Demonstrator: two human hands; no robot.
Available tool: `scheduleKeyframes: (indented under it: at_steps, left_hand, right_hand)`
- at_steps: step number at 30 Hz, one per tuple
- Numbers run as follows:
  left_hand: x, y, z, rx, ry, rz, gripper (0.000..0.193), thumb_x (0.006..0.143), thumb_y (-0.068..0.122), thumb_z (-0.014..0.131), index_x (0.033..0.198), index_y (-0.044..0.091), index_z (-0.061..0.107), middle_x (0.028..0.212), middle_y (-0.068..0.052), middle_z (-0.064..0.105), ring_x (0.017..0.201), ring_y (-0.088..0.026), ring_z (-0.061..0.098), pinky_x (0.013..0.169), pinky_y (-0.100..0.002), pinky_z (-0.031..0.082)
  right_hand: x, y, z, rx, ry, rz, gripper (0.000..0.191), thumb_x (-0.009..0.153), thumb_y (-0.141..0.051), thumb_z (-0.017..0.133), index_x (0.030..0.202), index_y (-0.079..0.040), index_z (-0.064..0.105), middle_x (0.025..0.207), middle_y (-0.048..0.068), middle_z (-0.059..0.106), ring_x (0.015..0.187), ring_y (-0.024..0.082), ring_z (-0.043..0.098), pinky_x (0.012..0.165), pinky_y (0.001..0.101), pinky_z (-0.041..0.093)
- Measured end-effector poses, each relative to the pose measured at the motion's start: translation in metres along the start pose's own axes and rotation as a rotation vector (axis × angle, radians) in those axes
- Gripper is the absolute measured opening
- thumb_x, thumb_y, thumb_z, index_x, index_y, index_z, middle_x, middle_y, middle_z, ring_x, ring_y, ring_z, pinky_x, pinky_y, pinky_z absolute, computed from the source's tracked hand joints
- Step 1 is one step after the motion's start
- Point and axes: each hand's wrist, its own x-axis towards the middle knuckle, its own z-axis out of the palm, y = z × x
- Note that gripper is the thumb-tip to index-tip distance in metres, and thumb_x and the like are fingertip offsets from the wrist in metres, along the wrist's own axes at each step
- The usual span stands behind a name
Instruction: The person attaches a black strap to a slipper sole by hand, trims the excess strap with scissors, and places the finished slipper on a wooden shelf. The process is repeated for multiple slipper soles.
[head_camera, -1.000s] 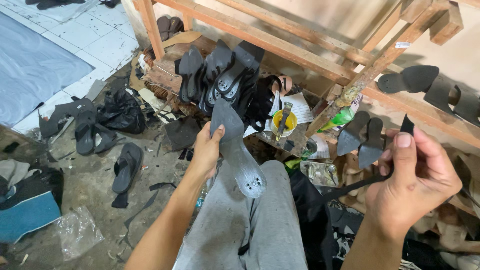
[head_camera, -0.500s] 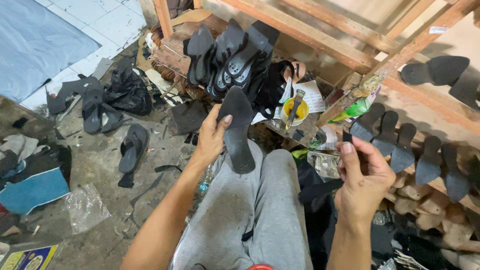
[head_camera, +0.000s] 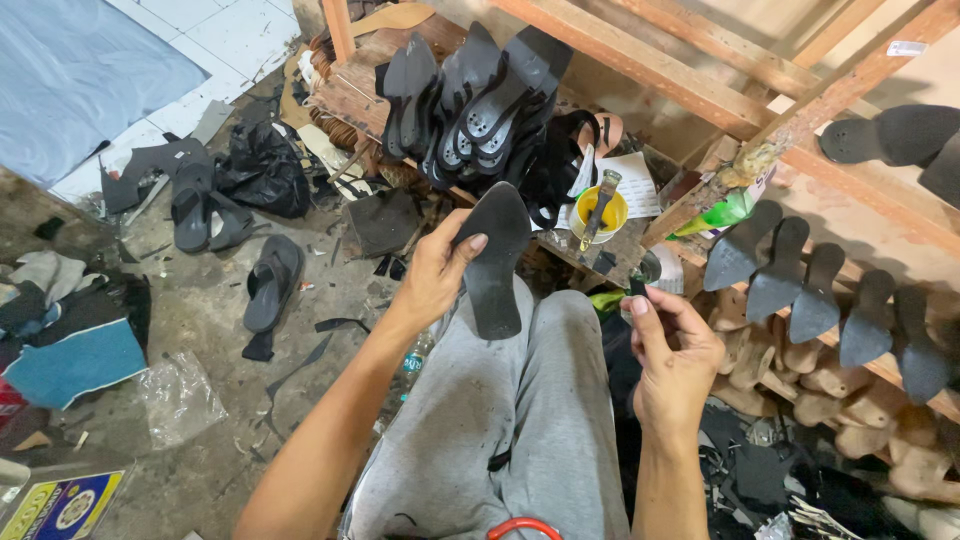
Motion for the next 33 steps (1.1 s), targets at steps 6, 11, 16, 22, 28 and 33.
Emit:
scheduleKeyframes:
  at_steps: [6, 11, 16, 22, 28, 33]
  left_hand:
    - [0.002, 0.011, 0.0, 0.19, 0.128, 0.04, 0.024, 0.104, 0.015, 0.059, 0.124, 0.001, 0.061, 0.083, -0.01, 0.065, 0.075, -0.013, 0.057, 0.067, -0.03, 0.05]
    - [0.003, -0.005, -0.002, 0.268, 0.297, -0.016, 0.022, 0.102, 0.016, 0.062, 0.117, 0.0, 0.063, 0.086, -0.013, 0.069, 0.069, -0.019, 0.058, 0.065, -0.033, 0.05]
    - [0.002, -0.038, -0.014, 0.378, 0.399, -0.038, 0.02, 0.1, 0.015, 0.063, 0.112, -0.001, 0.064, 0.089, -0.019, 0.071, 0.076, -0.028, 0.069, 0.072, -0.039, 0.053]
    - [-0.007, -0.074, -0.02, 0.447, 0.481, -0.101, 0.02, 0.097, 0.015, 0.065, 0.107, -0.002, 0.066, 0.087, -0.022, 0.07, 0.074, -0.034, 0.069, 0.071, -0.041, 0.053]
    - [-0.012, -0.088, -0.02, 0.262, 0.449, -0.272, 0.016, 0.102, 0.013, 0.064, 0.105, -0.002, 0.068, 0.089, -0.016, 0.07, 0.08, -0.025, 0.064, 0.074, -0.038, 0.051]
    - [-0.017, -0.077, 0.009, -0.637, 0.434, -0.307, 0.021, 0.103, 0.011, 0.059, 0.123, 0.005, 0.059, 0.113, -0.003, 0.071, 0.1, -0.01, 0.066, 0.089, -0.028, 0.054]
  right_hand:
    - [0.0, 0.0, 0.002, 0.005, -0.006, 0.008, 0.017, 0.096, -0.003, 0.073, 0.112, 0.001, 0.072, 0.092, 0.007, 0.073, 0.064, 0.003, 0.05, 0.055, 0.0179, 0.037]
    - [0.0, 0.002, 0.004, 0.017, -0.024, 0.024, 0.018, 0.095, -0.003, 0.073, 0.112, 0.001, 0.072, 0.092, 0.006, 0.073, 0.063, 0.003, 0.049, 0.054, 0.0181, 0.036]
    - [0.0, 0.003, 0.004, -0.007, -0.027, 0.041, 0.019, 0.094, -0.005, 0.074, 0.113, 0.001, 0.072, 0.092, 0.007, 0.073, 0.062, 0.003, 0.048, 0.053, 0.0178, 0.034]
    - [0.001, 0.007, 0.005, -0.025, -0.043, 0.049, 0.019, 0.095, -0.005, 0.074, 0.113, 0.001, 0.073, 0.092, 0.007, 0.074, 0.062, 0.003, 0.048, 0.052, 0.0176, 0.033]
    - [0.001, 0.01, 0.007, -0.009, -0.051, 0.061, 0.019, 0.094, -0.004, 0.073, 0.112, 0.0, 0.073, 0.092, 0.006, 0.074, 0.061, 0.002, 0.048, 0.052, 0.0176, 0.033]
    - [-0.005, 0.001, 0.027, -0.121, -0.055, 0.027, 0.02, 0.092, -0.002, 0.076, 0.112, 0.0, 0.076, 0.095, 0.005, 0.073, 0.072, 0.004, 0.057, 0.064, 0.0191, 0.044]
